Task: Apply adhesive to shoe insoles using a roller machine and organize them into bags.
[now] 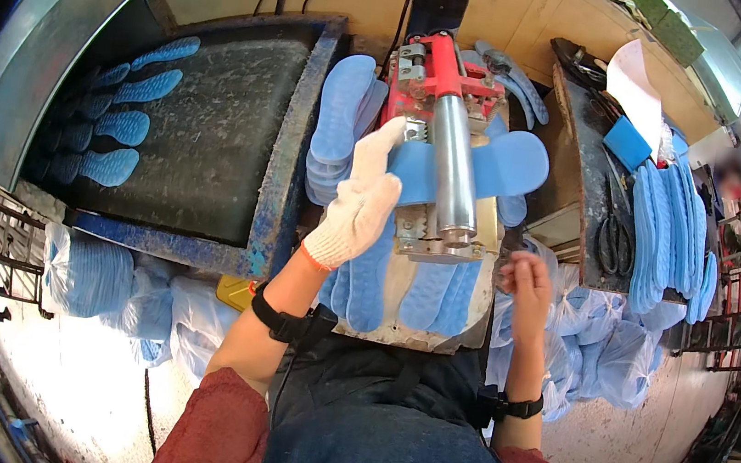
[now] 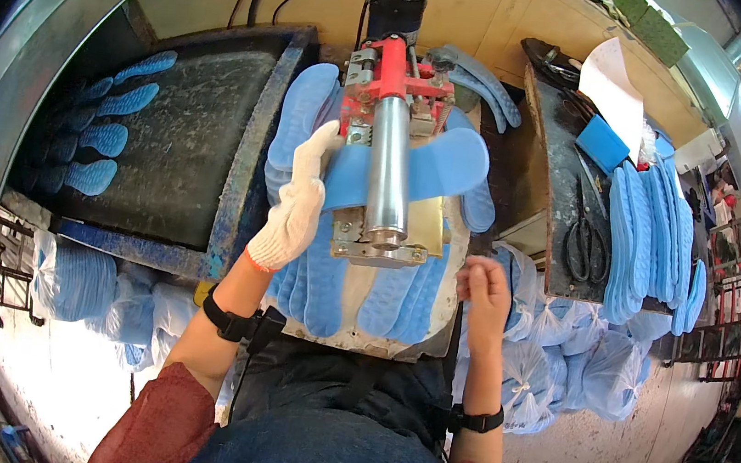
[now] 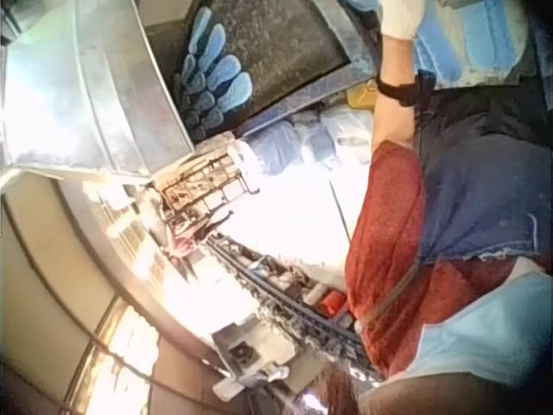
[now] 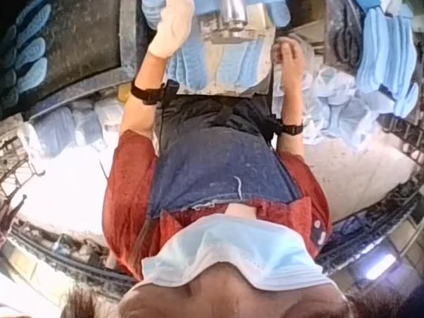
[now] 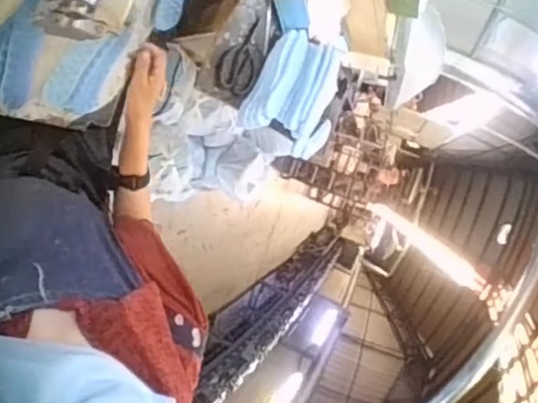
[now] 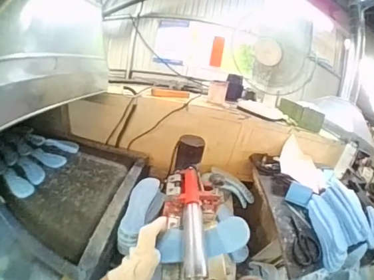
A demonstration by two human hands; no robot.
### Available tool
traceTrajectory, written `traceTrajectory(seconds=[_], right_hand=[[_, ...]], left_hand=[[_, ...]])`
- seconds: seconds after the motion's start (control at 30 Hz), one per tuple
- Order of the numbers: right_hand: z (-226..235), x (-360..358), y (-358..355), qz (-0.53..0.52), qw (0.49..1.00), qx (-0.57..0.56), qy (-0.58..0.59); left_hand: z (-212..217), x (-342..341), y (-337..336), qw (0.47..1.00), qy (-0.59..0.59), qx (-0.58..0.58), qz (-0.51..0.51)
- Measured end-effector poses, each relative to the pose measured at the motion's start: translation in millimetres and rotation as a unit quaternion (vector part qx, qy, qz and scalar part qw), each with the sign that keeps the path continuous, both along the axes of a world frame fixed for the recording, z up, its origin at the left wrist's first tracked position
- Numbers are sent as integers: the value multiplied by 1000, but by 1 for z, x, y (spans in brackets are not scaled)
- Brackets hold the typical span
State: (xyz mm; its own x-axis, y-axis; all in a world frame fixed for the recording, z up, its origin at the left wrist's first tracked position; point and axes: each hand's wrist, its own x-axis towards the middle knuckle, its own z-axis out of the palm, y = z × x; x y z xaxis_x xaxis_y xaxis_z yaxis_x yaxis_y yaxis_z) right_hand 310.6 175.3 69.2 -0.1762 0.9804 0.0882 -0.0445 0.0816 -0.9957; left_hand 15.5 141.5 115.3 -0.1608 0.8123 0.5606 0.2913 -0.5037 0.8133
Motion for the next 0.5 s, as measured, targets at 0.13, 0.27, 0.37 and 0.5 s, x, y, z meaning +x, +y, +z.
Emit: traceTrajectory(seconds=[0.13, 0.27, 0.37, 0.5], right_hand=[[-44, -32, -2, 114, 982, -121, -92], [-83, -80, -2, 200, 963, -118, -136], [-125, -110, -9, 143, 882, 302, -333], [-104, -144, -17, 162, 924, 81, -338]], left_hand=[[-19, -17, -37, 994, -54, -98, 8], [-21, -8, -64, 962, -188, -191, -62], [-12, 2, -99, 830, -459, -263, -176], [10, -3, -144, 669, -668, -242, -215]])
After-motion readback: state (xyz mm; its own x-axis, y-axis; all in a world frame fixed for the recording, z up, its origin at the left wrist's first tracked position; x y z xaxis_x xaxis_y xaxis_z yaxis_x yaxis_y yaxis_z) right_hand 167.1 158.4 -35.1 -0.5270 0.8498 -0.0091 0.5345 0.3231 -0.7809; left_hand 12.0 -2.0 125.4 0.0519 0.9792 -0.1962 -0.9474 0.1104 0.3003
